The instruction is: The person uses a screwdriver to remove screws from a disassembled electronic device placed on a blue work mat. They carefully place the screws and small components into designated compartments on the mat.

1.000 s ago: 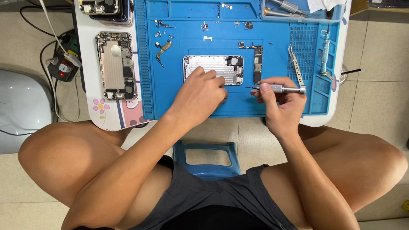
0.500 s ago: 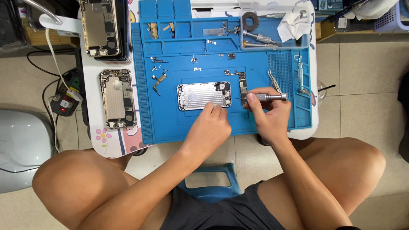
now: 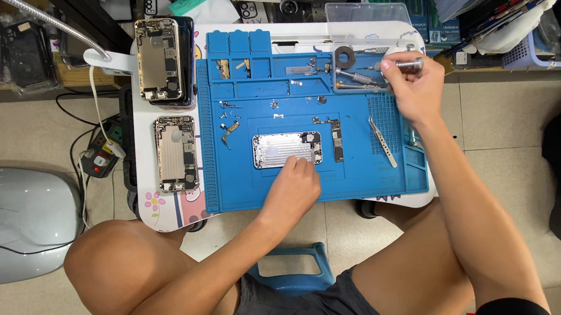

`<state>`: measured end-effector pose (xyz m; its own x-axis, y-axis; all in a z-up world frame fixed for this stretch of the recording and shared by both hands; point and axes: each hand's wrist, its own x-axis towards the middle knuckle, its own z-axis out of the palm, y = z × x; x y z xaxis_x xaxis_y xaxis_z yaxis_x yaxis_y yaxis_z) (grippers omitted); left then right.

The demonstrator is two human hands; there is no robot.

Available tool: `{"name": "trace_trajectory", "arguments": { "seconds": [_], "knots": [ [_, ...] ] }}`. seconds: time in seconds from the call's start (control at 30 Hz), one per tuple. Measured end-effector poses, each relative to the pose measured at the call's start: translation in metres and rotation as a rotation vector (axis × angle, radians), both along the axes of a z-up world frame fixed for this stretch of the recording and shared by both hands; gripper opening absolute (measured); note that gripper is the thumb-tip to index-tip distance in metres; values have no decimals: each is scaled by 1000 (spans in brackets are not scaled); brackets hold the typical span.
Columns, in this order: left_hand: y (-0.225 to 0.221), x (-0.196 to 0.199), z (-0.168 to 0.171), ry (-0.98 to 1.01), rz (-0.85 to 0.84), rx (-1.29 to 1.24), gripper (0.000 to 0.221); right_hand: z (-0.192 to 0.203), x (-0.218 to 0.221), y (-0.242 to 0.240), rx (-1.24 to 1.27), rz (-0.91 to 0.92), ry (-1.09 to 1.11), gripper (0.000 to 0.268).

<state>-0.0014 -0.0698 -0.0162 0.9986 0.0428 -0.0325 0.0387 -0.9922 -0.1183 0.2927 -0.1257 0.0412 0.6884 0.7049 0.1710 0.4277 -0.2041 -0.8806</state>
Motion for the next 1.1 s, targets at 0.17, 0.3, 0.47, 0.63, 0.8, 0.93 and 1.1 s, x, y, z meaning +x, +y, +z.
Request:
{"name": "trace_trajectory", "arguments": {
  "seconds": [0.17, 0.3, 0.47, 0.63, 0.8, 0.93, 1.1],
  "knots": [
    [21, -8, 2, -154, -85, -51, 13, -5, 31, -2, -103, 126, -258, 16],
    [37, -5, 30, -316, -65, -393, 13, -1, 28, 1, -303, 13, -409, 18],
    [44, -3, 50, -427, 93, -870, 10, -22, 36, -2, -335, 83, -593, 23],
    [47, -1, 51, -513, 222, -1180, 19, -22, 29, 0, -350, 107, -677, 19],
    [45, 8, 54, -479, 257, -1434, 26, -5, 2, -1, -360, 5, -844, 7],
    [40, 8, 59, -463, 205, -1540, 23, 10, -39, -35, -429, -60, -847, 12],
    [38, 9, 53, -421, 304, -1727, 23, 20, -68, -90, -832, -220, -743, 21]
  ]
}}
